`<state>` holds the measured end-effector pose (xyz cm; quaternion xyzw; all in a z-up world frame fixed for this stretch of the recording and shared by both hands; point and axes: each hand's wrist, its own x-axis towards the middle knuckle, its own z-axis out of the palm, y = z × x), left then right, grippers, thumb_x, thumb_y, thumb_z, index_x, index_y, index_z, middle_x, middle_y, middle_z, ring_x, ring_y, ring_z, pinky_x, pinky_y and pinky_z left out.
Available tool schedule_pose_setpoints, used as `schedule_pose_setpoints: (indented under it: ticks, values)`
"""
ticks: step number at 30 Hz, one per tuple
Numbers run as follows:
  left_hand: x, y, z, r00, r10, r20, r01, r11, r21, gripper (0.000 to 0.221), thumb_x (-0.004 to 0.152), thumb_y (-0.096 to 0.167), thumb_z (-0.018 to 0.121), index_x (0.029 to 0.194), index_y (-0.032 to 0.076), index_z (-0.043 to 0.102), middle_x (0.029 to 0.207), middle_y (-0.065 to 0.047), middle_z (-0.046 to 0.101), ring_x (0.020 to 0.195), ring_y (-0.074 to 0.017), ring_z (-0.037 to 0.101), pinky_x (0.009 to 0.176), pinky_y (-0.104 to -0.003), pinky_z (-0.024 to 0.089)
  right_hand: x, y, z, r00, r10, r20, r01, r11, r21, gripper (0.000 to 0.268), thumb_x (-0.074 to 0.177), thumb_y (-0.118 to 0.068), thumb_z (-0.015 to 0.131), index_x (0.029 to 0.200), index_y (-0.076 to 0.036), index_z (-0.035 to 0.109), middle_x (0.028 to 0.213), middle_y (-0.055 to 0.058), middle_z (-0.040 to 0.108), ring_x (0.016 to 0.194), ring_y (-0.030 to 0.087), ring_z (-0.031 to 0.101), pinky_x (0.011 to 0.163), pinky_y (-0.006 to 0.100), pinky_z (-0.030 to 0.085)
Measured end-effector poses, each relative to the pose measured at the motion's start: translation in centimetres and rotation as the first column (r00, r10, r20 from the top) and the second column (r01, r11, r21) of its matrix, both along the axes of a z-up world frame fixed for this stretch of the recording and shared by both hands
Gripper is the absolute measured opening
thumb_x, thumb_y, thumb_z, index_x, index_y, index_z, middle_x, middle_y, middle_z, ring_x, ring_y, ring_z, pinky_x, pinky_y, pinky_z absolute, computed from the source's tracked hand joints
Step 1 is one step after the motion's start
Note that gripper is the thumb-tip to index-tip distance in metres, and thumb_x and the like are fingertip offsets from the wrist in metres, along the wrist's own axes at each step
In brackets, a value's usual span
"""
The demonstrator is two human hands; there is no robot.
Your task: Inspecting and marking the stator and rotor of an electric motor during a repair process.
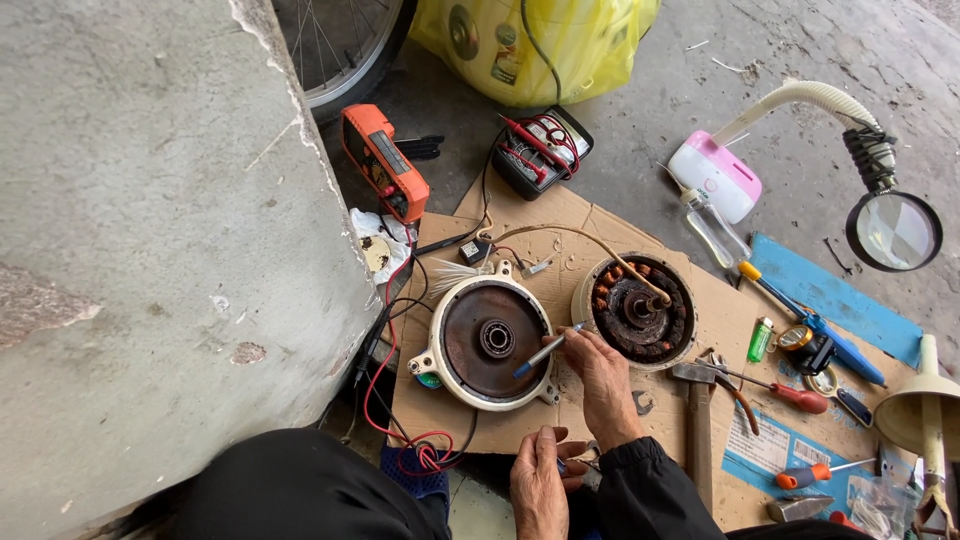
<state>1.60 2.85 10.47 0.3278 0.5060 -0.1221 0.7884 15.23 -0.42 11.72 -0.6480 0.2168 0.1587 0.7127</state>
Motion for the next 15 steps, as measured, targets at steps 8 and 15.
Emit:
schedule_pose_setpoints:
  ticks: [8, 15]
  values:
    - [0.0, 0.2, 0.4, 1.000, -0.014, 0.002, 0.014, 1.000, 0.000, 0.042, 0.111, 0.041, 0.053, 0.117, 0.009, 0.081, 0.096, -0.011, 0.092, 0.067, -0.0152, 0.071, 0.060, -0.025, 0.058, 0.5, -0.2, -1.2, 0.999, -0.034, 0.007, 0.034, 0.999, 0.024, 0.017, 0.103, -0.008, 0.073, 0.110, 0.007, 0.079, 0.103, 0.023, 0.083, 0.104, 0.031, 0.083, 0.105, 0.034, 0.061]
    - [0.0, 0.1, 0.1, 1.000, -0.001, 0.004, 0.001, 1.000, -0.013, 0.043, 0.111, 0.042, 0.053, 0.118, 0.008, 0.080, 0.095, -0.012, 0.092, 0.067, -0.0161, 0.071, 0.060, -0.025, 0.057, 0.5, -0.3, -1.5, 0.999, -0.033, 0.027, 0.032, 0.998, 0.046, 0.016, 0.103, -0.008, 0.072, 0.108, 0.007, 0.078, 0.103, 0.025, 0.083, 0.105, 0.031, 0.083, 0.108, 0.035, 0.061]
